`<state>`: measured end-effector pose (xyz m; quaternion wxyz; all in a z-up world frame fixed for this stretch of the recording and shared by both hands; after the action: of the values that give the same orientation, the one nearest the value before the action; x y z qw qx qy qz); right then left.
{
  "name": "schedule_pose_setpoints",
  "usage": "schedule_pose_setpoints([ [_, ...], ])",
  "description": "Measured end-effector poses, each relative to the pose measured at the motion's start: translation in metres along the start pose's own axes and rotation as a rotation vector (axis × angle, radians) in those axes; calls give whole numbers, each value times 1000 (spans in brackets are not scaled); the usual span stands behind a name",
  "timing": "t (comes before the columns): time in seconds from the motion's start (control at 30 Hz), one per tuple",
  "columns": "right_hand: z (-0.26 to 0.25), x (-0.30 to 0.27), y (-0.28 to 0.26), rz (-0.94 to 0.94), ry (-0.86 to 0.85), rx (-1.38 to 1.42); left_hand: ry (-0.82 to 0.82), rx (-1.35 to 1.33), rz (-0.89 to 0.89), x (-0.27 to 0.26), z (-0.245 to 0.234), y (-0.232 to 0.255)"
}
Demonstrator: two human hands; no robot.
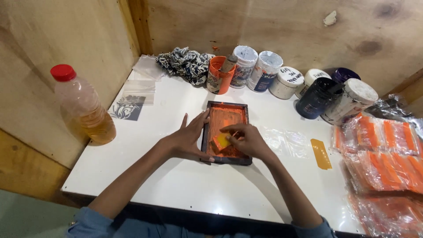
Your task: The person cleans a white table surface with a patterned cloth, then uses a yellow sponge to spread orange paint evenly across a rectangular tray. The person also handles a clear plastic sheet and a stack of orange-wrapped items on the table.
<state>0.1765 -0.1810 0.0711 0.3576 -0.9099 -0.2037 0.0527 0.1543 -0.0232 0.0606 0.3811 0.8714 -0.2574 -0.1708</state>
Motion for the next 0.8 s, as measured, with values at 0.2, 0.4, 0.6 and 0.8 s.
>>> schedule_pose_setpoints([
  [0.2,10,-3,4,69,70,48,10,-3,1,-3,-4,6],
  [0.4,23,-2,16,91,123,73,9,12,3,0,-3,3],
  [0.6,22,-6,7,89,170,92,9,42,25,4,1,-6],
  [0.8,26,-5,13,108,227,86,20,43,25,5,0,-6],
])
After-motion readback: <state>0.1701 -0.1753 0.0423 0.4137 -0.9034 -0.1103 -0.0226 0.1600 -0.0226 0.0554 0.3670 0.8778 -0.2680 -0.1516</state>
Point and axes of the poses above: each hand's wrist, its own x-axis towards the middle knuckle, its own z-axis out of the palm, y = z × x, the point moved 9 cm from there along x, towards the middle knuckle, and after that the axes turned 9 degrees about -x, right-handed, at the moved point
